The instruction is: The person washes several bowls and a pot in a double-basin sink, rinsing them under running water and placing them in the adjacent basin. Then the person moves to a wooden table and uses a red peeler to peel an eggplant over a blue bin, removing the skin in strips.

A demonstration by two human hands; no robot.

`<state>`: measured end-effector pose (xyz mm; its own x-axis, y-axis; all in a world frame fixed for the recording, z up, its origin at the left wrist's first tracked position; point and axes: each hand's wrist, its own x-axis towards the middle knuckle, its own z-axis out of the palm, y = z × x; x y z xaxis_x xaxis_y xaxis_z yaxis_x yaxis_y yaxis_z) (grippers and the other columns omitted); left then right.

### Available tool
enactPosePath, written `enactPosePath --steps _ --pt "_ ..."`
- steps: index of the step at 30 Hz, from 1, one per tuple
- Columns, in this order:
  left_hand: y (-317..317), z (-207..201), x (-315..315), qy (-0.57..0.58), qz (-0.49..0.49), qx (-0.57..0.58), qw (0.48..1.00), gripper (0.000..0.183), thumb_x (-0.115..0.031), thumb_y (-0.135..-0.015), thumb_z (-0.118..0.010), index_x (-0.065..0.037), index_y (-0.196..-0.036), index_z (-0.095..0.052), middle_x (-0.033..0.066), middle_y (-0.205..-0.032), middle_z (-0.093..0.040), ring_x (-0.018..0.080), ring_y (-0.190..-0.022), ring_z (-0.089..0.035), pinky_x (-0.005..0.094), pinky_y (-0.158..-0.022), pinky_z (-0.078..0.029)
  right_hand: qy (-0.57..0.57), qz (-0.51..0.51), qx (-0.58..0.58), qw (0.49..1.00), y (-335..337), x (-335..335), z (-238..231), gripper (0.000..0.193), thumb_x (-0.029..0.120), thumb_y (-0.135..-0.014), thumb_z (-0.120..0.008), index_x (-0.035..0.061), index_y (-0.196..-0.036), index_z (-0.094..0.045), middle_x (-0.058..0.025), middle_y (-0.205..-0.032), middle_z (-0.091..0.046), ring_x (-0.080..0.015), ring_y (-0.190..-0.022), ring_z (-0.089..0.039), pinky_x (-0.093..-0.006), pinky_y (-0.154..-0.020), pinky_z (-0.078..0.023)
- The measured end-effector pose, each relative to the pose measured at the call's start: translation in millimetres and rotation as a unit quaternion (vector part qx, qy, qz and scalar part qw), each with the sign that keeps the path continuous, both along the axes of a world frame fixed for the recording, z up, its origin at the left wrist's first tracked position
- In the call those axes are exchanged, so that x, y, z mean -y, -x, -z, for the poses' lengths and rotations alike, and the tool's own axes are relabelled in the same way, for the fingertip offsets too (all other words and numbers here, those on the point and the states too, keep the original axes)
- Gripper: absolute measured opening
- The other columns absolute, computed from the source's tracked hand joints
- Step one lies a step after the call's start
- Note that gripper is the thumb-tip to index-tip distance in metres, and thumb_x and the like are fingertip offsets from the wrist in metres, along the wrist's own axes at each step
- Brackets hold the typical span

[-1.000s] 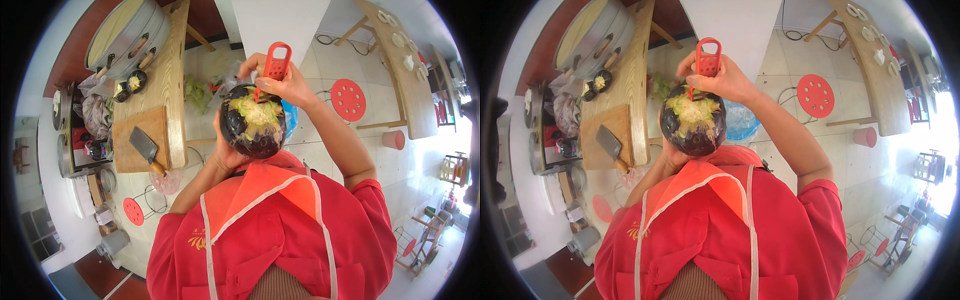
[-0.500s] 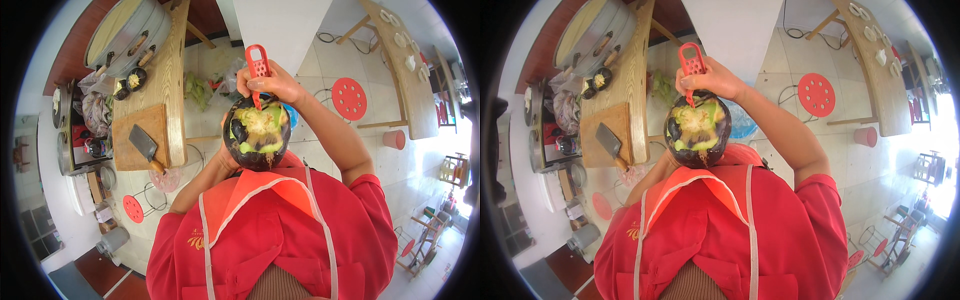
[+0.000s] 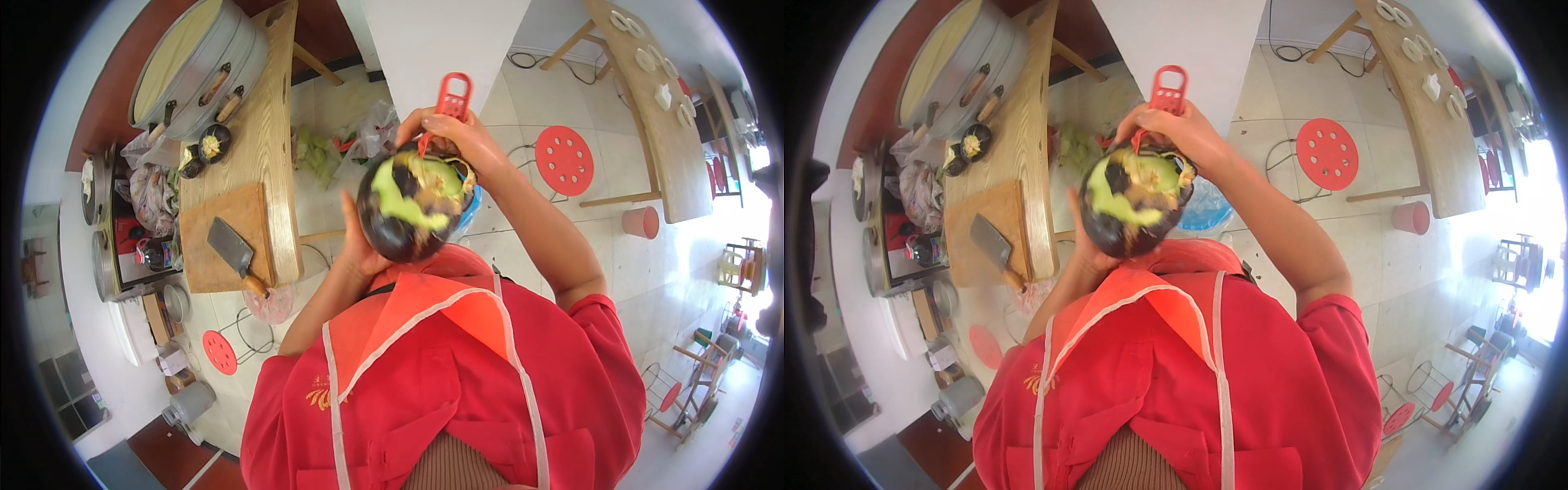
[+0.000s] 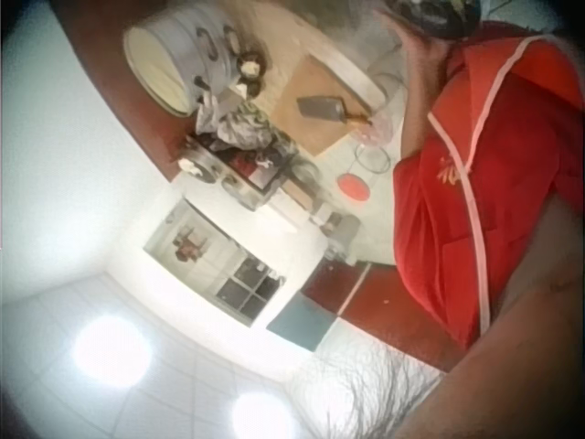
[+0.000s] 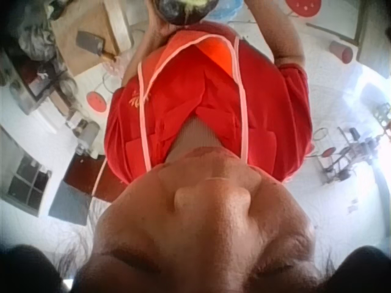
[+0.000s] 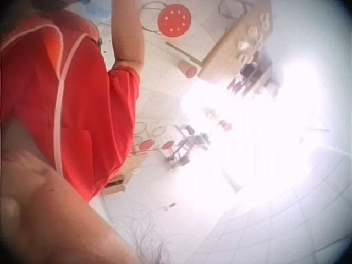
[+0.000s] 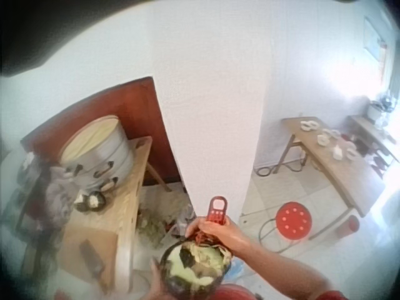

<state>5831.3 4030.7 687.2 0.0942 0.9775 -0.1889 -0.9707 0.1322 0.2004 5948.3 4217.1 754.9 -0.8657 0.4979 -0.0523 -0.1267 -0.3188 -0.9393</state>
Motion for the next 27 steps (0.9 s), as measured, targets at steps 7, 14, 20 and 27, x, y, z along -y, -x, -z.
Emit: enactPosePath --steps 7,14,20,27 --pt "13 14 0 -0.100 -0.013 0.028 0.994 0.117 -0.075 -0.055 -0.073 -0.017 -0.146 -0.028 0.0106 -0.146 -0.037 0.0359 -0.130 -0.042 0.0506 -0.094 -0.051 -0.056 0.171 -0.025 0.983 -10 19 0 0.022 0.021 -0.088 -0.054 0.0031 -0.088 -0.067 0.0007 -0.082 -0.062 -0.0049 -0.070 -0.047 -0.0230 -0.065 -0.040" --pt "-5 -18 -10 -0.017 -0.037 -0.016 0.999 0.117 -0.088 -0.061 -0.054 -0.017 -0.149 -0.023 0.0166 -0.151 -0.027 0.0482 -0.133 -0.033 0.0718 -0.097 -0.035 -0.041 0.150 -0.020 0.988 -12 32 -3 0.022 0.018 -0.086 -0.053 0.0008 -0.094 -0.064 -0.0013 -0.087 -0.062 -0.0079 -0.079 -0.055 -0.0241 -0.075 -0.046" --pt "-4 -5 6 0.049 -0.060 0.110 0.991 0.093 -0.075 -0.080 -0.047 -0.015 -0.147 -0.028 0.0191 -0.150 -0.027 0.0489 -0.132 -0.033 0.0721 -0.096 -0.036 -0.067 0.121 -0.015 0.990 -13 34 6 0.023 0.019 -0.084 -0.054 -0.0010 -0.089 -0.063 -0.0041 -0.087 -0.062 -0.0100 -0.077 -0.056 -0.0251 -0.072 -0.046" --pt "-3 0 10 0.003 0.032 0.134 0.991 0.089 -0.076 -0.078 -0.045 -0.014 -0.142 -0.040 0.0136 -0.144 -0.042 0.0370 -0.128 -0.044 0.0583 -0.103 -0.038 -0.090 0.031 -0.006 0.995 -11 24 7 0.034 0.030 -0.082 -0.056 -0.0026 -0.091 -0.063 -0.0085 -0.090 -0.063 -0.0148 -0.084 -0.059 -0.0286 -0.079 -0.047"
